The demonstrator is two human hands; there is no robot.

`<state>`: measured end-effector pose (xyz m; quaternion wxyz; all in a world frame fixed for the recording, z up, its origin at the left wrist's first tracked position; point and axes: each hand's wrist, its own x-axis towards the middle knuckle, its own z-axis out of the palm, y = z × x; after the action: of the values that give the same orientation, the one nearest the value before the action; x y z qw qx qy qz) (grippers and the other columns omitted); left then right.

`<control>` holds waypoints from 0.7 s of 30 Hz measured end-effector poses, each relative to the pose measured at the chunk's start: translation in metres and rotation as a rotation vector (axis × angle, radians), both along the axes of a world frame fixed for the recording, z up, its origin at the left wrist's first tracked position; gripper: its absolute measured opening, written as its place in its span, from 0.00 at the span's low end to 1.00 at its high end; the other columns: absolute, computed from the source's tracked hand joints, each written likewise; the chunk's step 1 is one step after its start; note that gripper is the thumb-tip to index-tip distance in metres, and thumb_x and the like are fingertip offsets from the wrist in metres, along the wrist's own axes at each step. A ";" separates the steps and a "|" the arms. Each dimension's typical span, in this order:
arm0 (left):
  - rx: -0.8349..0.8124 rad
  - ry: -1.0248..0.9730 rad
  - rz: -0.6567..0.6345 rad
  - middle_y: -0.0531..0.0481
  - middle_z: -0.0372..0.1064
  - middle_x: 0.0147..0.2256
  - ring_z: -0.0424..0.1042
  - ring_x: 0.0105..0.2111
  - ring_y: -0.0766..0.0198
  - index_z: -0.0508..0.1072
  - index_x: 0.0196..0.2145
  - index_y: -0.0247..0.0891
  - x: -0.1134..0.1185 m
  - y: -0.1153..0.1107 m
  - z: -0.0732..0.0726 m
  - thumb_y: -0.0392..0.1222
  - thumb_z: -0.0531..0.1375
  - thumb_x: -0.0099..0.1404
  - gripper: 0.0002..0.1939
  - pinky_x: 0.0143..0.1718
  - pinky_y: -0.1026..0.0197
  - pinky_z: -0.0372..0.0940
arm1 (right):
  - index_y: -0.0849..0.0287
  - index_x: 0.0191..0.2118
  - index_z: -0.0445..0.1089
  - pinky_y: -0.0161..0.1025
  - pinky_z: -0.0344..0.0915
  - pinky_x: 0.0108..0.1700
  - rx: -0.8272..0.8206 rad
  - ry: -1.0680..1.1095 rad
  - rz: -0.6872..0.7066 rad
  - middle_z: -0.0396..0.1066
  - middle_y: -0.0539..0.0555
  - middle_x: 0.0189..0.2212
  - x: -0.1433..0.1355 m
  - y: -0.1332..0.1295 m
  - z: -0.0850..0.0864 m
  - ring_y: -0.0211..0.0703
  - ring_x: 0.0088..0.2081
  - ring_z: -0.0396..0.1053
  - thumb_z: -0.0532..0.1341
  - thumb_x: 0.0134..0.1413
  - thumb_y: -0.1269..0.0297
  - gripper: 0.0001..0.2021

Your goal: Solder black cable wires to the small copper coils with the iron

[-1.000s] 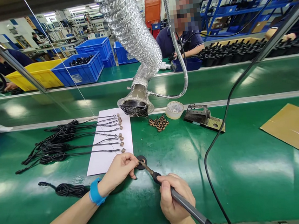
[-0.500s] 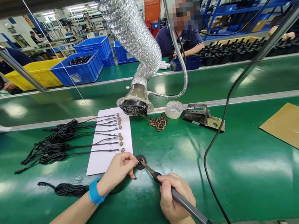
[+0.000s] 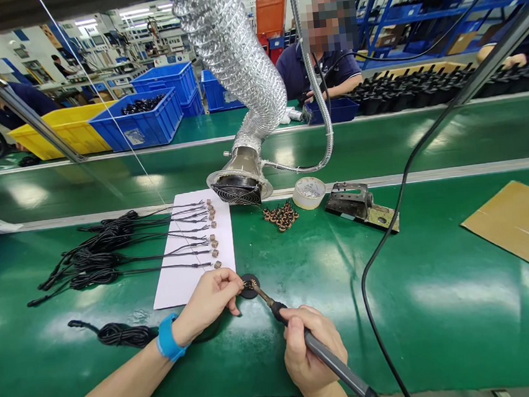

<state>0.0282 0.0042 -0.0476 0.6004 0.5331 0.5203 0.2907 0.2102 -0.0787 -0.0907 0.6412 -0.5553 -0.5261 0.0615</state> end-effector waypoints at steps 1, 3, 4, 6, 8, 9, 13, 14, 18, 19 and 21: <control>-0.002 0.005 0.002 0.56 0.66 0.14 0.68 0.15 0.67 0.70 0.29 0.35 0.000 0.000 0.000 0.42 0.58 0.62 0.08 0.23 0.67 0.63 | 0.58 0.35 0.73 0.40 0.72 0.28 -0.013 -0.007 -0.016 0.68 0.47 0.17 0.000 0.000 -0.001 0.41 0.22 0.72 0.57 0.62 0.65 0.09; -0.003 0.016 0.007 0.56 0.65 0.14 0.68 0.15 0.67 0.70 0.29 0.36 0.000 0.001 0.000 0.43 0.57 0.63 0.08 0.22 0.67 0.62 | 0.58 0.35 0.73 0.40 0.71 0.27 -0.030 -0.019 -0.039 0.68 0.47 0.17 0.000 -0.001 -0.001 0.41 0.22 0.72 0.56 0.62 0.63 0.09; -0.001 0.021 0.009 0.56 0.65 0.14 0.68 0.15 0.67 0.70 0.29 0.36 0.000 0.001 0.000 0.43 0.57 0.63 0.08 0.22 0.67 0.62 | 0.58 0.35 0.73 0.39 0.71 0.27 -0.033 -0.023 -0.044 0.68 0.47 0.17 0.000 -0.001 -0.002 0.41 0.22 0.73 0.56 0.62 0.63 0.09; 0.005 0.031 0.011 0.56 0.65 0.14 0.69 0.15 0.67 0.70 0.30 0.36 0.000 0.001 0.000 0.43 0.56 0.64 0.09 0.22 0.68 0.62 | 0.58 0.35 0.73 0.39 0.72 0.27 -0.031 -0.029 -0.042 0.68 0.47 0.17 0.000 -0.001 -0.002 0.41 0.22 0.73 0.56 0.62 0.63 0.09; 0.010 0.048 0.015 0.57 0.65 0.13 0.69 0.15 0.67 0.69 0.30 0.36 0.000 0.001 -0.001 0.43 0.56 0.65 0.09 0.22 0.67 0.63 | 0.58 0.35 0.73 0.39 0.72 0.27 -0.033 -0.039 -0.040 0.69 0.48 0.18 0.000 0.000 -0.001 0.41 0.22 0.72 0.56 0.62 0.62 0.09; 0.011 0.059 0.018 0.57 0.65 0.13 0.68 0.15 0.67 0.69 0.31 0.36 0.000 0.001 -0.002 0.44 0.56 0.65 0.09 0.22 0.67 0.63 | 0.58 0.35 0.73 0.39 0.72 0.27 -0.037 -0.045 -0.044 0.70 0.48 0.18 0.000 0.000 -0.001 0.41 0.22 0.72 0.56 0.62 0.62 0.09; 0.020 0.102 0.028 0.58 0.63 0.13 0.69 0.14 0.66 0.69 0.31 0.36 0.000 0.001 -0.001 0.44 0.56 0.65 0.09 0.22 0.67 0.64 | 0.58 0.35 0.73 0.39 0.72 0.28 -0.046 -0.068 -0.062 0.71 0.49 0.20 0.000 0.001 0.001 0.41 0.23 0.73 0.56 0.62 0.61 0.10; 0.022 0.115 0.031 0.58 0.63 0.12 0.69 0.14 0.66 0.69 0.31 0.36 0.001 0.001 0.000 0.43 0.56 0.65 0.09 0.22 0.67 0.64 | 0.58 0.35 0.73 0.39 0.72 0.28 -0.045 -0.072 -0.061 0.71 0.49 0.20 0.000 0.001 0.001 0.41 0.24 0.74 0.56 0.62 0.61 0.10; 0.024 0.160 0.042 0.58 0.63 0.13 0.70 0.14 0.66 0.69 0.30 0.36 0.002 0.001 0.005 0.43 0.56 0.64 0.08 0.20 0.68 0.62 | 0.58 0.35 0.73 0.39 0.73 0.28 -0.054 -0.088 -0.057 0.73 0.50 0.21 0.000 0.001 0.001 0.42 0.24 0.74 0.56 0.63 0.61 0.10; 0.027 0.166 0.042 0.58 0.63 0.14 0.70 0.14 0.66 0.69 0.30 0.36 0.003 0.001 0.005 0.43 0.56 0.64 0.08 0.20 0.68 0.61 | 0.59 0.36 0.73 0.39 0.73 0.29 -0.059 -0.091 -0.056 0.73 0.51 0.22 0.000 0.002 0.001 0.42 0.25 0.75 0.56 0.63 0.61 0.10; 0.037 0.174 0.040 0.58 0.64 0.15 0.70 0.14 0.66 0.69 0.30 0.36 0.003 0.001 0.006 0.43 0.56 0.65 0.09 0.19 0.69 0.61 | 0.59 0.37 0.73 0.39 0.73 0.30 -0.071 -0.098 -0.045 0.75 0.52 0.24 0.000 0.003 0.003 0.42 0.26 0.75 0.56 0.63 0.61 0.10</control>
<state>0.0312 0.0049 -0.0416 0.5372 0.5568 0.5756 0.2648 0.2099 -0.0754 -0.0877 0.5959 -0.5916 -0.5417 0.0387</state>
